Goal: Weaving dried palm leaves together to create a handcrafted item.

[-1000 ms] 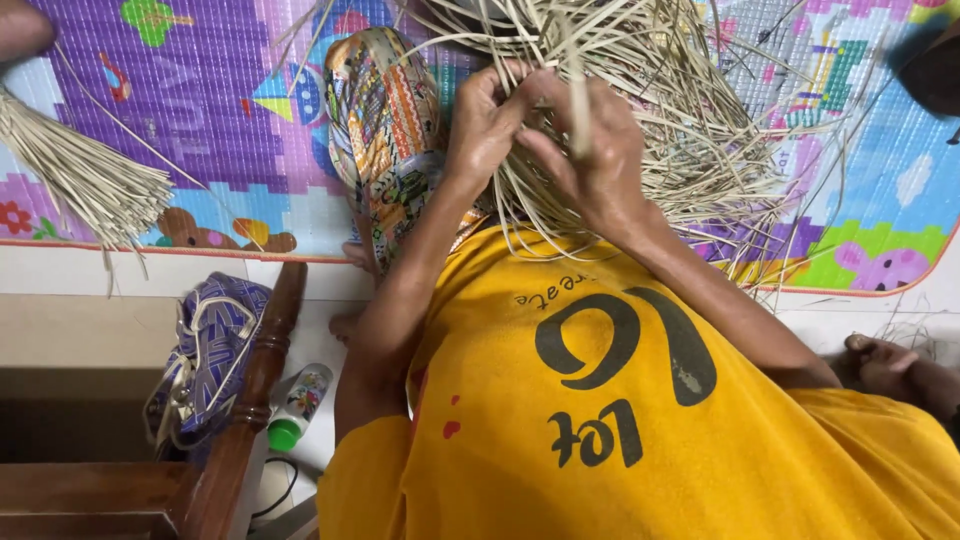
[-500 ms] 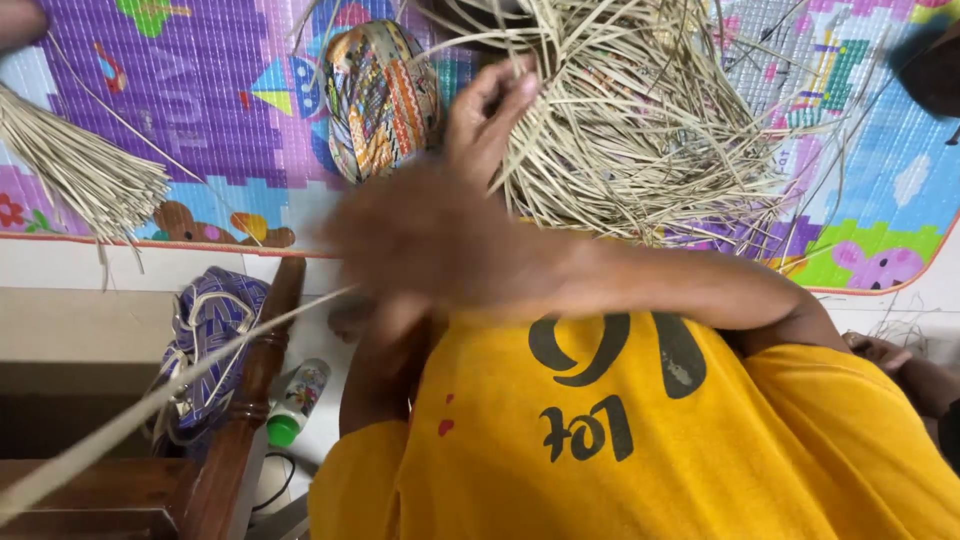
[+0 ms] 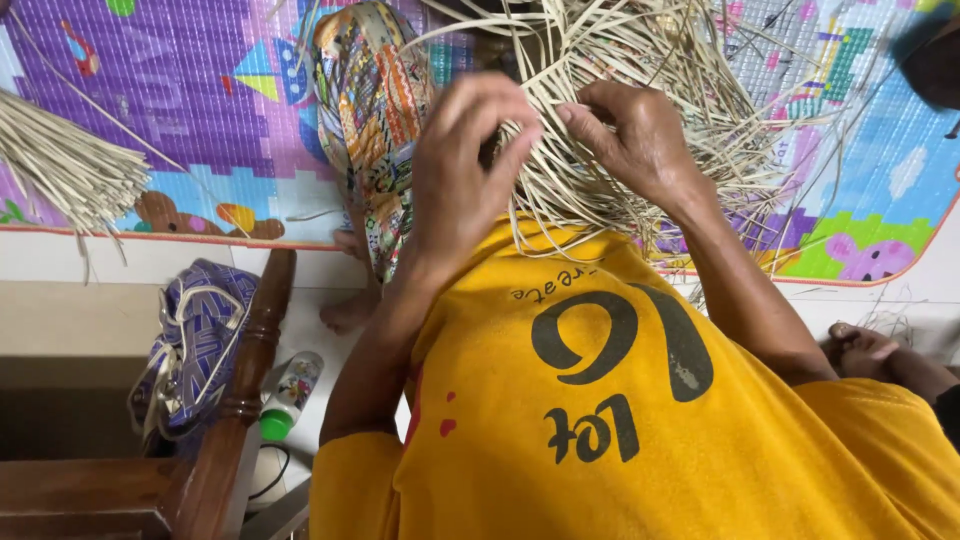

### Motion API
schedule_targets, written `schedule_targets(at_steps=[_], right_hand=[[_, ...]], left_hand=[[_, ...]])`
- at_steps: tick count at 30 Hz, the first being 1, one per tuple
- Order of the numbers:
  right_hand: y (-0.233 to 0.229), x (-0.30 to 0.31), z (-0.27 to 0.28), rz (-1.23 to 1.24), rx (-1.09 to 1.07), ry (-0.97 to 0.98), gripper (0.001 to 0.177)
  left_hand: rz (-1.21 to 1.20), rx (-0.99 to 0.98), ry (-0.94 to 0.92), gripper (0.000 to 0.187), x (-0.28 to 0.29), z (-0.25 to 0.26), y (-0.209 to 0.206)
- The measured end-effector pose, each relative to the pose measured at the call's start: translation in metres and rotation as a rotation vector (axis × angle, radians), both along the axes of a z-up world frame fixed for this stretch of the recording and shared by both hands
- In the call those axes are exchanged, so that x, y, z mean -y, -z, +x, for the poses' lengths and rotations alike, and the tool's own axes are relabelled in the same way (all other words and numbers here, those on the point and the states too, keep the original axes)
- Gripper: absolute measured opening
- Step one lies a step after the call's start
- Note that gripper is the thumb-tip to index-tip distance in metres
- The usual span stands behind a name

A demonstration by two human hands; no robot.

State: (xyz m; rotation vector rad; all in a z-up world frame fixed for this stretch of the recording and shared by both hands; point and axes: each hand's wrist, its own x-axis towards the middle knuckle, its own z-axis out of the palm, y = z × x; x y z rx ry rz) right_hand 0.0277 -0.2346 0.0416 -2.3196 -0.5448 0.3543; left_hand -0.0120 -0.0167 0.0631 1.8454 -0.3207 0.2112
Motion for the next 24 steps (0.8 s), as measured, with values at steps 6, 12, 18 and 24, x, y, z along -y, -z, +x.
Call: schedule_targets(at_steps=[6, 12, 18, 24], right_hand=[[-0.015, 0.002, -0.028, -0.313, 0.231, -0.063, 0.023], [-0.047, 0.007, -0.056, -0.449, 0.458, -0.036, 0.012], [-0.057, 0.007, -0.066, -0.399, 0.209, -0.109, 0.017], [-0.051, -0.008, -0.036, -0.218, 0.263, -0.106, 0.014]], left_hand=[[0.051, -0.115, -0.055, 0.011, -0.006, 0.021, 0.040], [-0.288, -0.548, 0.138, 0.022, -0.020, 0.026, 0.044], [-0.231, -0.540, 0.181, 0.031, -0.018, 0.027, 0.036], [-0.100, -0.397, 0.158, 0.010, -0.013, 0.026, 0.062]])
